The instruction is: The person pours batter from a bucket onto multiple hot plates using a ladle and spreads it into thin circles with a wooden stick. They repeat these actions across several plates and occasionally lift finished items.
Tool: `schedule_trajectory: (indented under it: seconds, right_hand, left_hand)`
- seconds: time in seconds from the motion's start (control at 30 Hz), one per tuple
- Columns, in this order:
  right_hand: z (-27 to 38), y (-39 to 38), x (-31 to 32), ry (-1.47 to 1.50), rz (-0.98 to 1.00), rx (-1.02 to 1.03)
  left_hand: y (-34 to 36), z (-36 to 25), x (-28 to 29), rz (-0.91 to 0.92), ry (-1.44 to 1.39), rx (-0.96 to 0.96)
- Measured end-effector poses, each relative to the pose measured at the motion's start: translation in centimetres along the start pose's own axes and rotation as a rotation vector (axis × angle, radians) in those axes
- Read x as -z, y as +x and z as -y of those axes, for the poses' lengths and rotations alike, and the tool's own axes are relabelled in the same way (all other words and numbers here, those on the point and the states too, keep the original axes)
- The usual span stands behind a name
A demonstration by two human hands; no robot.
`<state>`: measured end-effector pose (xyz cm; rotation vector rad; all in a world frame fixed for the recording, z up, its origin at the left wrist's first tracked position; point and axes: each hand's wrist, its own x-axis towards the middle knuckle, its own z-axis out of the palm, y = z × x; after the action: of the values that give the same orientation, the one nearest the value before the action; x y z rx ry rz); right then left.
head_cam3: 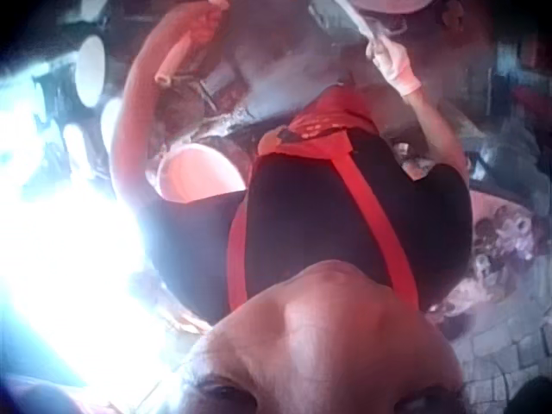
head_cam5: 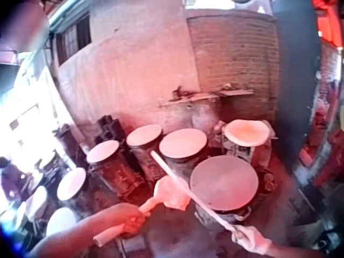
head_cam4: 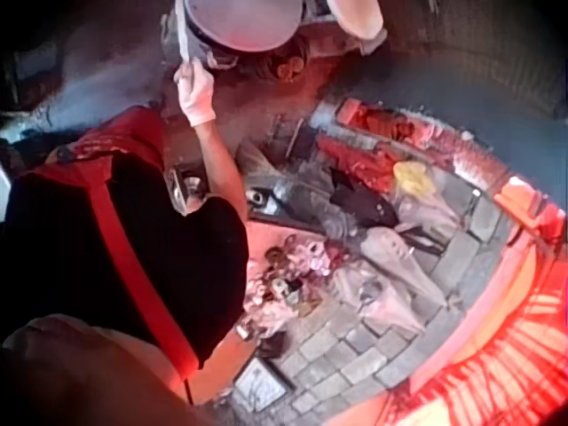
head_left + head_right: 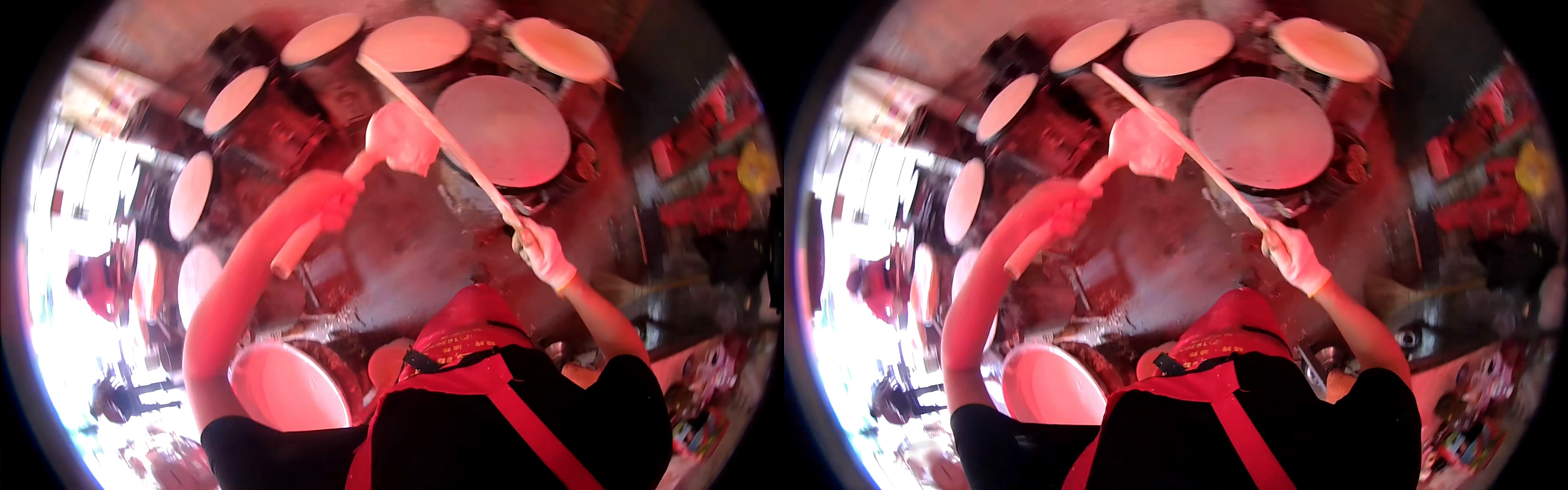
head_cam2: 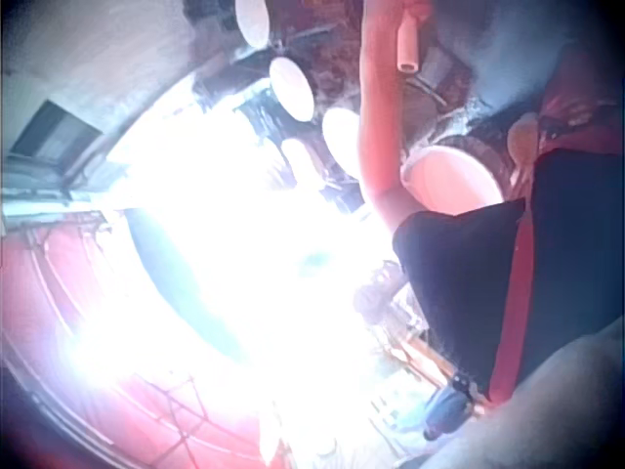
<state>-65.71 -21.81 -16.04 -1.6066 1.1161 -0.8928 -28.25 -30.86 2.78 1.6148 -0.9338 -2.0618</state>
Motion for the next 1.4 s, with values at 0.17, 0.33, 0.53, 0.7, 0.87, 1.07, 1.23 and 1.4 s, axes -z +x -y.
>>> schedule_trajectory:
  seconds: [0.17,0.33,0.53,0.7,0.87,1.07,1.23,1.4]
  right_hand:
    - [6.7,-0.2,5.2,-0.475,-0.336,0.314]
    - [6.5,-1.6,7.7,-0.399,-0.518,-0.067]
    - [1.5,-5.2,7.3,0.715,-0.704,-0.464]
    - [-7.7,-5.7,0.6,-0.035,-0.860,-0.300]
    - [-3.4,-0.6,-1.6,-0.036,-0.912,-0.642]
    - [-3.3,7.7,-2.6,0.613,-1.080,-0.525]
    - [-2.9,7.5,-8.2,0.964,-1.232,-0.271]
    - [-3.2,10.6,-13.1,0.931,-1.440,-0.274]
  left_hand:
    - [7.3,-6.2,-10.3,-0.125,0.815,-0.635]
    - [11.6,-6.6,-16.1,-0.072,1.061,-0.852]
    - [20.1,-2.9,-22.2,-0.037,0.684,-0.586]
    - [28.7,2.6,-23.7,-0.094,0.247,-0.527]
    - [29.1,-2.2,-22.8,0.128,-0.047,-0.779]
    - [22.4,-12.3,-16.6,0.541,-0.257,-0.640]
    - [20.7,-8.1,-4.8,0.398,0.024,-0.366]
    - [18.9,1.4,5.1,0.138,0.094,-0.220]
